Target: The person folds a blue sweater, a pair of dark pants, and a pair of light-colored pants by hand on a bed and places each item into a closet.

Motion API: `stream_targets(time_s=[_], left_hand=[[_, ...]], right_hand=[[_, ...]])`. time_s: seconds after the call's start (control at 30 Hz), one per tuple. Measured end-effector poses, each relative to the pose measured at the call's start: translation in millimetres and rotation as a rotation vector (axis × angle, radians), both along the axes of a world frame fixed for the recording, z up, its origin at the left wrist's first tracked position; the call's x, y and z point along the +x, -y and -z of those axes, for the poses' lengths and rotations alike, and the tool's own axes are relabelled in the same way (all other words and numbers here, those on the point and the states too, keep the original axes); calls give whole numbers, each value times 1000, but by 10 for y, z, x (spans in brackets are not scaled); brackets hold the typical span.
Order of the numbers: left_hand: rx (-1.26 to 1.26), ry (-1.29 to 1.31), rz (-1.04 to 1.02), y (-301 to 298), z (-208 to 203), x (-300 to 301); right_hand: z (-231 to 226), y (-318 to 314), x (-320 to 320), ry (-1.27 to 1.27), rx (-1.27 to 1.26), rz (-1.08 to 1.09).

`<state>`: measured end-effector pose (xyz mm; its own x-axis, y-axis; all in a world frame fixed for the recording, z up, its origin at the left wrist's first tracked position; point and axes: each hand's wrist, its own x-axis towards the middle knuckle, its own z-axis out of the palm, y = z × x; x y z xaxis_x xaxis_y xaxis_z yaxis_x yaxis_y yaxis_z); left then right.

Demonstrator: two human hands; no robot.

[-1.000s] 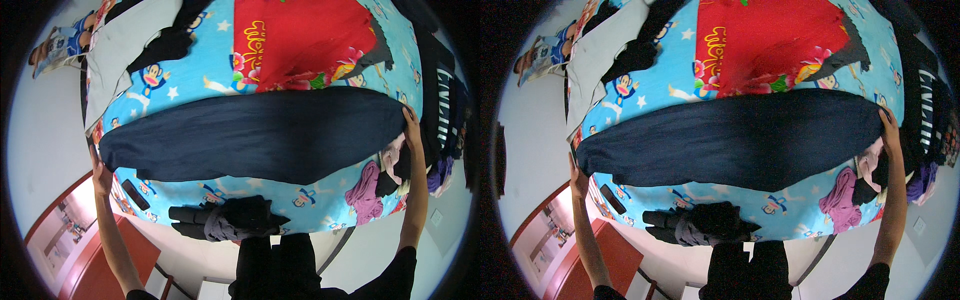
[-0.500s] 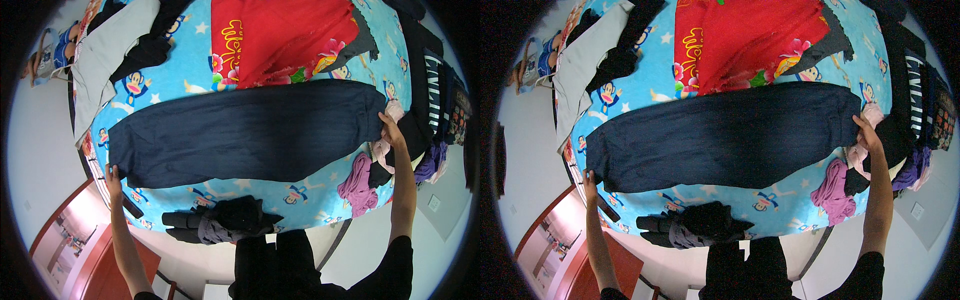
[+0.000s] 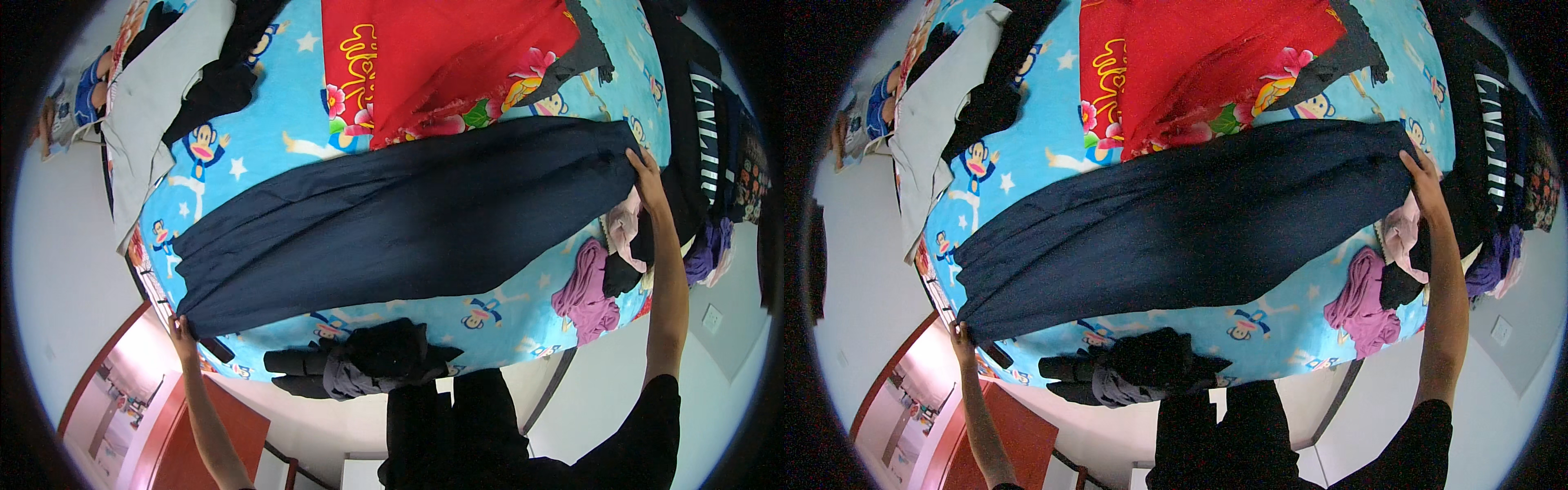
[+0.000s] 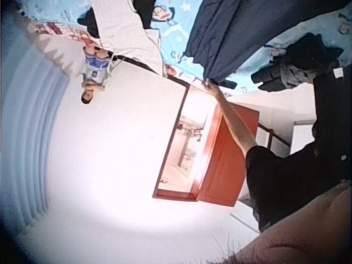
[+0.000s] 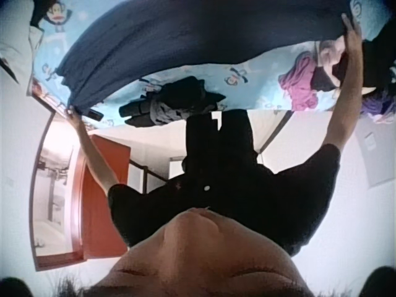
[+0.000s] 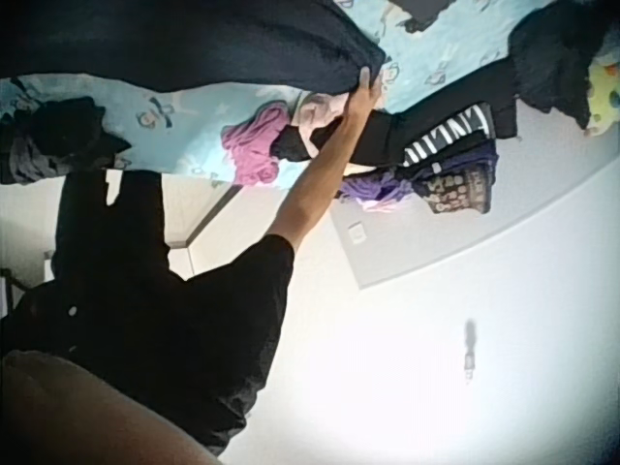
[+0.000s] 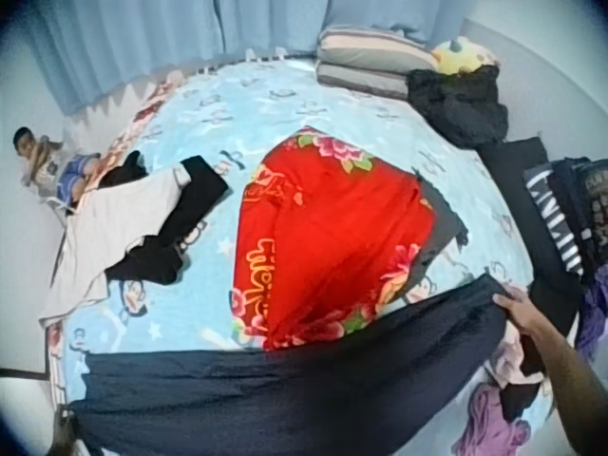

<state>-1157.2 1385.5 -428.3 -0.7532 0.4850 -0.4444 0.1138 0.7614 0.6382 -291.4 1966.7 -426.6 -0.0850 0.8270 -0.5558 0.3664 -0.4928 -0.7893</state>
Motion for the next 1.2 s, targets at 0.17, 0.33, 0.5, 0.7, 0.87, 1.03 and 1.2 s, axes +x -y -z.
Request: stream_targets(time_s=[0.17, 0.33, 0.5, 0.7, 0.87, 1.03, 1.2], left_hand=[[-139, -100, 130, -121, 90, -407], [-237, -214, 216, -1443, 350, 479], [-480, -452, 502, -1362, 265, 49], [-720, -478, 239, -1470, 305, 287], [-732, -485, 415, -1382, 94, 146], [148, -52, 87, -1686, -83, 187], [459, 337, -280, -1508, -257, -311]], right_hand=[[464, -65, -82, 545, 52, -80], [104, -135, -332, 837, 560, -371], [132, -43, -888, 924, 629, -660], [235, -96, -346, 974, 410, -645], [400, 78, -391, 838, 521, -529], [491, -24, -317, 925, 473, -468], [750, -84, -275, 877, 451, -455]])
